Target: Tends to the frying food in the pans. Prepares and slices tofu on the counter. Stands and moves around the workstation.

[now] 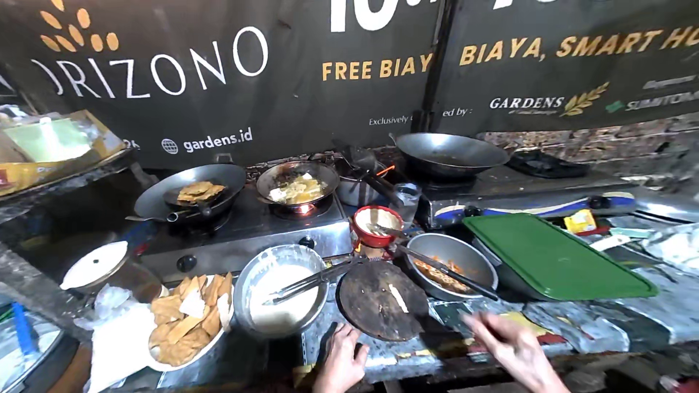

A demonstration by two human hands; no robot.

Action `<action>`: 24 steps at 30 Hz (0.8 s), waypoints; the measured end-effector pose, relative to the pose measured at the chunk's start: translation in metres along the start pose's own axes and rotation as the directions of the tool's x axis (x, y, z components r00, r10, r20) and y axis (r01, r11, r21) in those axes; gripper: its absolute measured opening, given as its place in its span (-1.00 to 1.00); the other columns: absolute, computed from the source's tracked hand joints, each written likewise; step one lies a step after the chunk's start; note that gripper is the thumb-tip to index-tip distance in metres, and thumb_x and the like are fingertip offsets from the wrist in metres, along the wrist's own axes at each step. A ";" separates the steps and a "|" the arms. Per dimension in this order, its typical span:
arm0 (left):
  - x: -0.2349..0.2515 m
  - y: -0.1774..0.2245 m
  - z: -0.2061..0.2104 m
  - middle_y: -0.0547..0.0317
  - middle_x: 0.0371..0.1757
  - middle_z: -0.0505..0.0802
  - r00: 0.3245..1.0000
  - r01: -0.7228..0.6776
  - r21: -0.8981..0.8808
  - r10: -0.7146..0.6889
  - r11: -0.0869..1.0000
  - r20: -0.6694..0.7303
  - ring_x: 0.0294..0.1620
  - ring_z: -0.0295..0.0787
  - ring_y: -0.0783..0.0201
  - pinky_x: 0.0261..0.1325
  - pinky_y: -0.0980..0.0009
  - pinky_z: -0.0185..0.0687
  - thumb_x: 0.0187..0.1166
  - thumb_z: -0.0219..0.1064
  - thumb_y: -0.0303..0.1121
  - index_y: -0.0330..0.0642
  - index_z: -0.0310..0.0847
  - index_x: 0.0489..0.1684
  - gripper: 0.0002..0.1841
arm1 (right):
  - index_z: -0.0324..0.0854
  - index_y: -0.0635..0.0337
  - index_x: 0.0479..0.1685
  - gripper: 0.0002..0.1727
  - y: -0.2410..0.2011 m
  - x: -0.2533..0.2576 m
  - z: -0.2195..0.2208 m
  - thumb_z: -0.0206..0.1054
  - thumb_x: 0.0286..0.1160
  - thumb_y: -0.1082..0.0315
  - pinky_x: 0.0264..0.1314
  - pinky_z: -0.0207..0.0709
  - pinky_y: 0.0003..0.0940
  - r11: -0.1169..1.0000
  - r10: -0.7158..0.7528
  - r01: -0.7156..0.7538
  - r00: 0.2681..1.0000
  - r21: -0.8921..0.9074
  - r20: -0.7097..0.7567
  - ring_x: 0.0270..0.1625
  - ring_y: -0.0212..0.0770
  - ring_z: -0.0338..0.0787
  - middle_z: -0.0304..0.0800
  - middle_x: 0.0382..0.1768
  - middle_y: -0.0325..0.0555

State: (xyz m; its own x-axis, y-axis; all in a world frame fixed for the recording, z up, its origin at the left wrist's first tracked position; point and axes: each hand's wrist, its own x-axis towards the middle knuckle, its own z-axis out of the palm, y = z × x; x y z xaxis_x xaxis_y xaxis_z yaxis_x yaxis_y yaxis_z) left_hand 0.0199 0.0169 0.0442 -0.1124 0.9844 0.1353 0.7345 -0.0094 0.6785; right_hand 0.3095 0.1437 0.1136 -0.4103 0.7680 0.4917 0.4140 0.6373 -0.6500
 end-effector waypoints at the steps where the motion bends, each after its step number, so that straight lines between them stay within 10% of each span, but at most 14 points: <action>1: 0.002 -0.001 -0.001 -0.28 0.13 0.84 1.000 0.007 -0.004 -0.007 1.000 0.006 0.31 0.73 -0.18 0.47 -0.01 0.57 0.59 0.32 -0.31 -0.43 0.78 0.13 -0.64 | 0.76 0.44 -0.42 -0.60 -0.002 0.030 0.002 0.25 0.56 0.21 -0.38 0.60 -0.33 0.999 -0.043 0.042 0.997 -0.009 -0.072 -0.50 -0.30 0.69 0.75 -0.55 0.02; 12: 0.012 -0.002 -0.045 -0.38 0.03 0.84 0.989 0.039 -0.173 -0.014 0.984 0.144 0.12 0.81 -0.19 0.35 -0.02 0.63 0.57 0.37 -0.41 -0.54 0.74 0.10 -0.68 | 0.80 0.40 0.04 -0.69 -0.007 0.291 0.045 0.38 0.64 0.27 0.27 0.53 0.26 0.953 0.292 -0.294 0.956 -0.075 -0.042 0.07 0.25 0.81 0.84 -0.03 0.34; 24: 0.011 -0.013 -0.057 -0.49 0.08 0.80 0.981 0.060 -0.214 -0.018 0.975 0.194 0.15 0.79 -0.29 0.35 -0.09 0.61 0.58 0.36 -0.43 -0.59 0.66 0.22 -0.62 | 0.68 0.50 0.14 -0.58 0.027 0.369 0.095 0.45 0.54 0.27 0.40 0.45 0.29 0.845 0.517 -0.503 0.855 -0.179 0.041 0.33 0.34 0.70 0.72 0.19 0.47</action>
State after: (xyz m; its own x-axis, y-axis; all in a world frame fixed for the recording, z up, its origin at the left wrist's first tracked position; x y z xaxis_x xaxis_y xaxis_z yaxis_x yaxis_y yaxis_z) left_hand -0.0290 0.0181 0.0775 0.0061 0.9998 -0.0195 0.5664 0.0126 0.8241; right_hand 0.0920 0.4382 0.2224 -0.1700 0.9836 0.0600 0.7022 0.1637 -0.6930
